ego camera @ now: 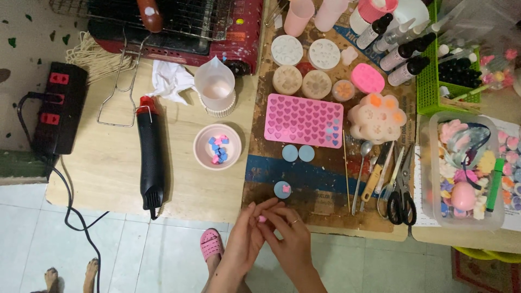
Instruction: Assembling and decorating decorative candles with small wax shapes using a heat gun.
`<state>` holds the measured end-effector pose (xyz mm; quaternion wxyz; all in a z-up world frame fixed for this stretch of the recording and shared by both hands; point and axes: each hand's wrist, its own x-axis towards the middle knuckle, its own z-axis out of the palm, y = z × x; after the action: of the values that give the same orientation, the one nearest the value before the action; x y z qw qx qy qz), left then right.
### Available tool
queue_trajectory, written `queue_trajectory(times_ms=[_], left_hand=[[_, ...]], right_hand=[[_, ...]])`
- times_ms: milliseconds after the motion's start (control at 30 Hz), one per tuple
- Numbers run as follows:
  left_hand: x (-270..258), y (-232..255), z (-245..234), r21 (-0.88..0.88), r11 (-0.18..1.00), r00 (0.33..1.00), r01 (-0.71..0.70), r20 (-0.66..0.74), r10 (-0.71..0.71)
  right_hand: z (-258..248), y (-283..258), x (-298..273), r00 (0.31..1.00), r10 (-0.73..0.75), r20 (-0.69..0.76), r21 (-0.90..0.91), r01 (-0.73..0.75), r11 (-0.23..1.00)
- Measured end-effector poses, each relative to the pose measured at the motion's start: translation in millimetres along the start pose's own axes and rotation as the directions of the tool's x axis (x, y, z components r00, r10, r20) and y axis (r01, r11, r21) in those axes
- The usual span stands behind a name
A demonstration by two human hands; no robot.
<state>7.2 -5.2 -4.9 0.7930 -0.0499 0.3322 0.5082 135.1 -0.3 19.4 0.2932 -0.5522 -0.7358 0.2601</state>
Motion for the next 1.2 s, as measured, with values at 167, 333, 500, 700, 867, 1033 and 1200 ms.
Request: queue_trajectory(times_ms=[167, 333, 500, 700, 867, 1033, 1200], left_hand=[[-3.4, 0.6, -5.4, 0.058, 0.998, 0.998, 0.02, -0.055, -0.017], [9.7, -9.9, -38.6, 0.24, 0.97, 0.987, 0.026, -0.159, 0.013], [12.8, -4.6, -41.1, 0.344, 0.938, 0.99, 0.042, -0.138, 0.006], [6.4, 13.2, -23.4, 0.268, 0.963, 0.982, 0.029, -0.187, 0.022], [1.4, 13.6, -35.4, 0.245, 0.968, 0.979, -0.056, -0.176, 0.101], [-0.4, 11.1, -39.7, 0.236, 0.971, 0.98, -0.046, -0.179, 0.09], [-6.6, 13.8, -33.5, 0.286, 0.958, 0.976, -0.015, -0.203, 0.076]], right_hand=[[0.1, 2.0, 1.2, 0.998, 0.055, 0.03, 0.002, -0.055, 0.998], [-1.1, 6.2, 1.3, 0.998, 0.067, 0.015, -0.013, -0.067, 0.998], [-2.5, 16.4, 3.7, 0.995, 0.061, 0.08, 0.044, -0.064, 0.997], [-11.6, 30.9, 40.8, 0.996, -0.085, -0.036, -0.114, 0.081, 0.99], [-12.9, 42.8, 56.5, 0.979, -0.205, -0.001, -0.165, 0.202, 0.965], [-17.2, 37.8, 58.5, 0.983, -0.17, 0.063, -0.213, 0.179, 0.96], [-15.7, 44.5, 57.4, 0.988, -0.141, 0.071, -0.228, 0.153, 0.962]])
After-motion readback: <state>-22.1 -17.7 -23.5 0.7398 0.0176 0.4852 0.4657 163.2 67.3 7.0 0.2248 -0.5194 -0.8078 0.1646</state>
